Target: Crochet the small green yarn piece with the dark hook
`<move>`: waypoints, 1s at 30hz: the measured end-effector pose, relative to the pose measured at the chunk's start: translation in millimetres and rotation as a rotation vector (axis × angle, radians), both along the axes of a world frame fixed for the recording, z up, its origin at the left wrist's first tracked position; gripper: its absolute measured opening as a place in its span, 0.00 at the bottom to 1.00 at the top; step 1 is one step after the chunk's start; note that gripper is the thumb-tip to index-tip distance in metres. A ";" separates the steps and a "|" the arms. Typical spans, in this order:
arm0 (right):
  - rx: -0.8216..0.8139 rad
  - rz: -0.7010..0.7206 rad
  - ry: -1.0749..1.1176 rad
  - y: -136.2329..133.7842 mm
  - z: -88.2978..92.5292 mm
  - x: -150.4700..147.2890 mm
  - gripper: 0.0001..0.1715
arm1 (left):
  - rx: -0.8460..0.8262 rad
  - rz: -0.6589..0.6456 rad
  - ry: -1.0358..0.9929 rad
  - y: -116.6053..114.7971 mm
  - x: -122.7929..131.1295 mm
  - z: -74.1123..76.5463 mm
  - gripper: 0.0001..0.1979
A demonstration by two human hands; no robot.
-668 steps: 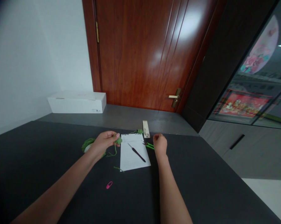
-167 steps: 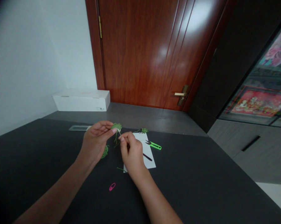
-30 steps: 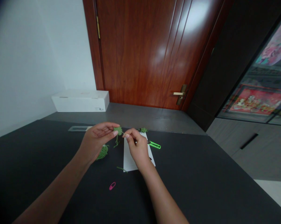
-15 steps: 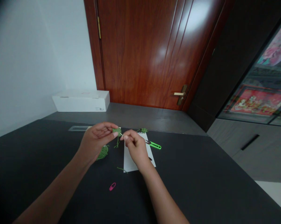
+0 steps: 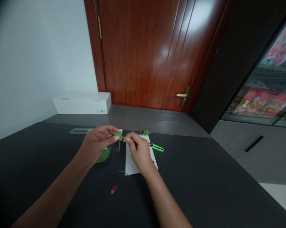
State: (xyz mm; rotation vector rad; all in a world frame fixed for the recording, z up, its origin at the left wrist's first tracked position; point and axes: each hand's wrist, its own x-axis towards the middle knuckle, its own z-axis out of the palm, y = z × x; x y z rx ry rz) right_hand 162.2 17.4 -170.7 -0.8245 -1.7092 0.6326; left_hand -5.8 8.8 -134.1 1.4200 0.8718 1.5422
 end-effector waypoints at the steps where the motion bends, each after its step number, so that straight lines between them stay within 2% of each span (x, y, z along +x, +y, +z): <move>1: -0.106 0.077 0.082 0.9 -1.1 -2.2 0.15 | 0.002 -0.002 -0.001 -0.1 -0.2 -0.1 0.08; 4: -0.355 0.309 0.281 3.1 -3.9 -7.2 0.20 | 0.004 -0.011 -0.004 -0.1 -0.6 -0.4 0.08; 6: -0.397 0.358 0.332 4.1 -4.8 -8.4 0.22 | 0.002 -0.018 -0.005 -0.1 -0.4 -0.3 0.08; 11: -0.282 0.203 0.284 5.3 -5.2 -5.1 0.21 | -0.017 -0.068 0.006 -1.1 1.3 2.0 0.08; 15: -0.230 0.161 0.248 4.3 -4.8 -3.3 0.20 | -0.031 -0.103 -0.039 -2.6 2.6 3.9 0.08; 23: -0.093 0.060 0.131 -1.2 1.0 -1.1 0.15 | -0.029 -0.037 -0.083 -3.8 1.2 3.7 0.08; 30: 0.196 -0.140 -0.123 -6.7 5.3 4.1 0.13 | 0.010 0.043 -0.075 -5.0 3.1 4.7 0.08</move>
